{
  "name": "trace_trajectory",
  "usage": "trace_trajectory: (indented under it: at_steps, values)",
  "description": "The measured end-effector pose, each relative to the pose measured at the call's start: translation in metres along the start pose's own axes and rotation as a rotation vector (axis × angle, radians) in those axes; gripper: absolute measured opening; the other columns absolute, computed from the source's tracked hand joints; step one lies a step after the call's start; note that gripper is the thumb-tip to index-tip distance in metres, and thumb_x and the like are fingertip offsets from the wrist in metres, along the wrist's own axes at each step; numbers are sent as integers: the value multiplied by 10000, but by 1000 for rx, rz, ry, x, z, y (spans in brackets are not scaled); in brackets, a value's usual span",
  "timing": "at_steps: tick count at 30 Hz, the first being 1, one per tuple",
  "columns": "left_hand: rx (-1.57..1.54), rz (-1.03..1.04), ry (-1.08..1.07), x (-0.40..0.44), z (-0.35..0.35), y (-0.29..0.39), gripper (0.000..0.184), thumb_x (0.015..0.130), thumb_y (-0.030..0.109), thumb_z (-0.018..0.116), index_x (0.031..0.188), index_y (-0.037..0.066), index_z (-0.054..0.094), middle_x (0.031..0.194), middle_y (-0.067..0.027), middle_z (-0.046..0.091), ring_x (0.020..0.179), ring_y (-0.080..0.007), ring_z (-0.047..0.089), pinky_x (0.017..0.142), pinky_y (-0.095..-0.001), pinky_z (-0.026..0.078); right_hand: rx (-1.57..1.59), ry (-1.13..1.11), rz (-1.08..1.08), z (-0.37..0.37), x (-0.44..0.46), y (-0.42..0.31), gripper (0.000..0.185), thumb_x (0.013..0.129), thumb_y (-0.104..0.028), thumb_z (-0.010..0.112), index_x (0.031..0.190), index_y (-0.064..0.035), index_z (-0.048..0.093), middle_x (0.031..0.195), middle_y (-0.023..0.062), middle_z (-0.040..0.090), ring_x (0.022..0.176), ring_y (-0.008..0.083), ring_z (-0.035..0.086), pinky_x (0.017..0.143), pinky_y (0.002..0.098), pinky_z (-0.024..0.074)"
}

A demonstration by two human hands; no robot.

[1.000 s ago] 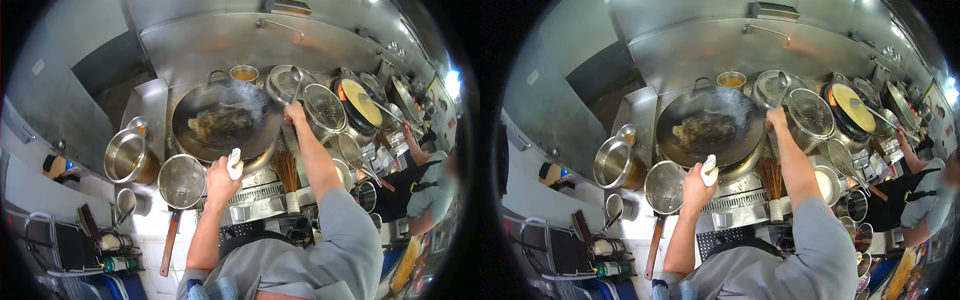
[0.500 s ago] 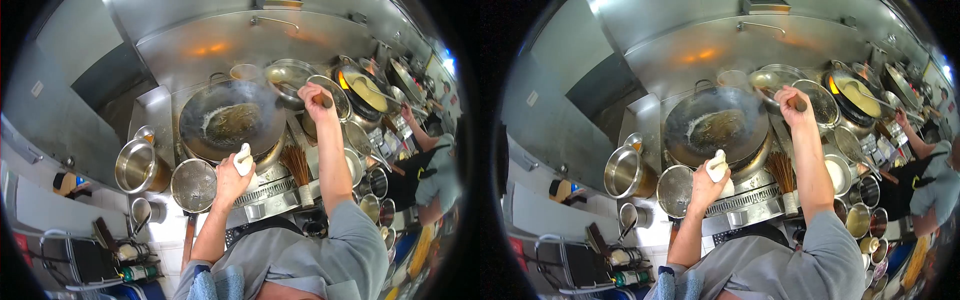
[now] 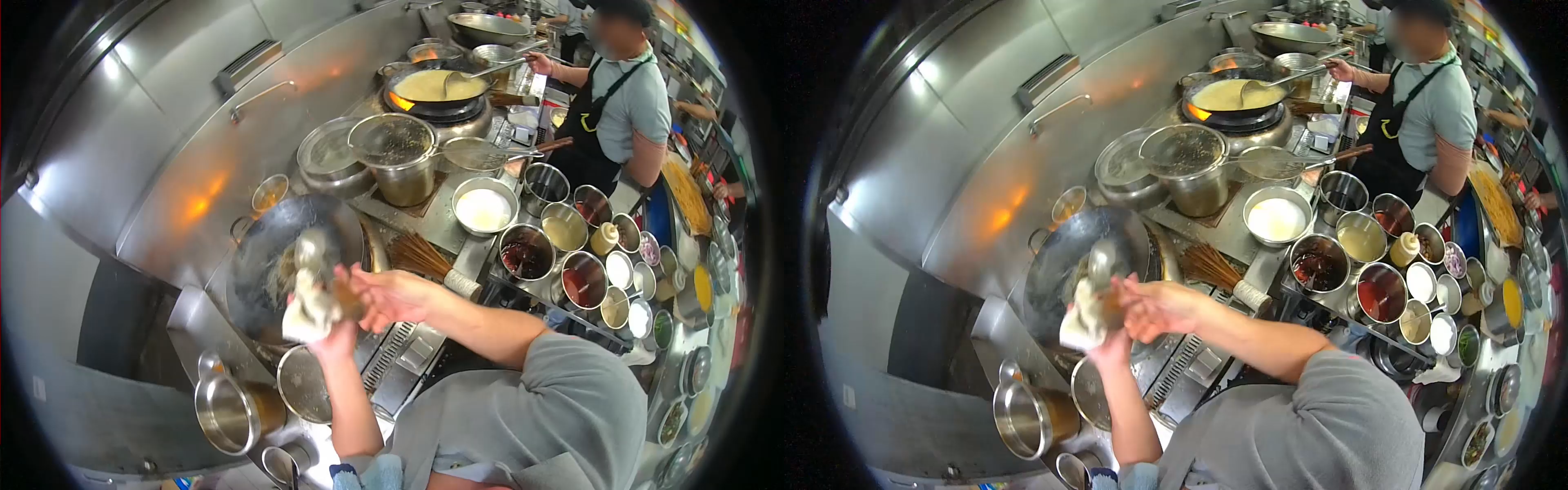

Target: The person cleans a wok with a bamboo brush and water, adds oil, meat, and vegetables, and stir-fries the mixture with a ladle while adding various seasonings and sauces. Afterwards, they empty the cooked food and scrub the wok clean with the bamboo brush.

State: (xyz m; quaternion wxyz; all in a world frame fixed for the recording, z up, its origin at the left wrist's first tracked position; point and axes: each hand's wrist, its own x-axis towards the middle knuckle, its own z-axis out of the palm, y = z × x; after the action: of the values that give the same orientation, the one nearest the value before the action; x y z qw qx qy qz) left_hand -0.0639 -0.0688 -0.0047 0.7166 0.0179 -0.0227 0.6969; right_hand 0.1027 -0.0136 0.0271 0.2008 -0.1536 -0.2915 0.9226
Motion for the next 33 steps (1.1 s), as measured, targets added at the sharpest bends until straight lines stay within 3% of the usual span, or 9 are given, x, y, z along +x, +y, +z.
trace_trajectory:
  at_steps: [2,4,7,11,13,17,25,29,33]
  values:
    - [-303,129,8,-33,30,-6,452,826,297,683,1124,-13,542,1231,-265,452,1261,-379,380,1097,-496,307,-517,-69,115,-55,-12,-18,688,965,-587,366,1128,17,650,855,144,688,813,217,698,615,313,571]
    - [-662,202,-77,-68,37,4,383,805,208,718,1043,-15,517,1065,-177,448,1046,-285,504,913,-414,461,-1638,420,-176,-140,-7,-9,658,891,-560,535,1125,47,635,878,236,677,892,366,672,807,429,546]
    - [-516,248,7,-128,41,57,356,845,245,682,951,-43,502,955,-107,374,818,-194,521,698,-329,509,-1898,548,373,-218,-34,5,949,733,-505,701,1406,47,323,1142,328,578,1047,388,602,934,415,465]
    - [1145,104,860,-164,17,77,329,869,281,648,1075,29,601,988,-116,592,759,-188,601,657,-313,495,-1505,591,252,-251,-39,22,938,696,-293,715,1433,64,258,1243,310,541,1079,341,600,948,368,452]
    - [1785,-218,869,-151,9,68,350,854,255,662,1132,49,615,963,-84,673,798,-183,646,668,-298,509,-1127,587,-124,-289,-47,44,788,743,-200,687,1411,45,350,1297,219,543,1190,265,532,1006,316,400]
    - [1166,35,853,-134,18,48,424,831,276,700,1160,38,577,884,-76,651,727,-182,634,644,-331,518,-565,529,-205,-159,-69,-24,712,766,-69,614,1434,-72,366,931,93,623,633,179,601,534,296,511]
    - [-468,208,16,-93,8,5,487,877,418,606,981,-54,548,935,-89,371,765,-166,447,671,-297,439,-1564,-230,-494,-38,106,-122,740,852,-246,675,1477,-105,305,1341,145,531,1092,259,592,950,352,441]
    - [-629,364,-57,-101,-1,-3,421,851,279,673,975,-77,485,942,-91,345,711,-162,451,621,-298,455,-2139,-269,41,-51,191,-89,595,814,-305,683,1365,-165,507,1260,214,577,1166,361,559,1010,383,420]
    - [-689,401,-50,-104,-14,1,370,850,240,665,942,-66,478,921,-87,342,688,-151,442,592,-271,452,-2359,-119,-91,-7,216,-92,571,783,-296,667,1325,-160,548,1234,201,593,1094,370,592,962,405,461]
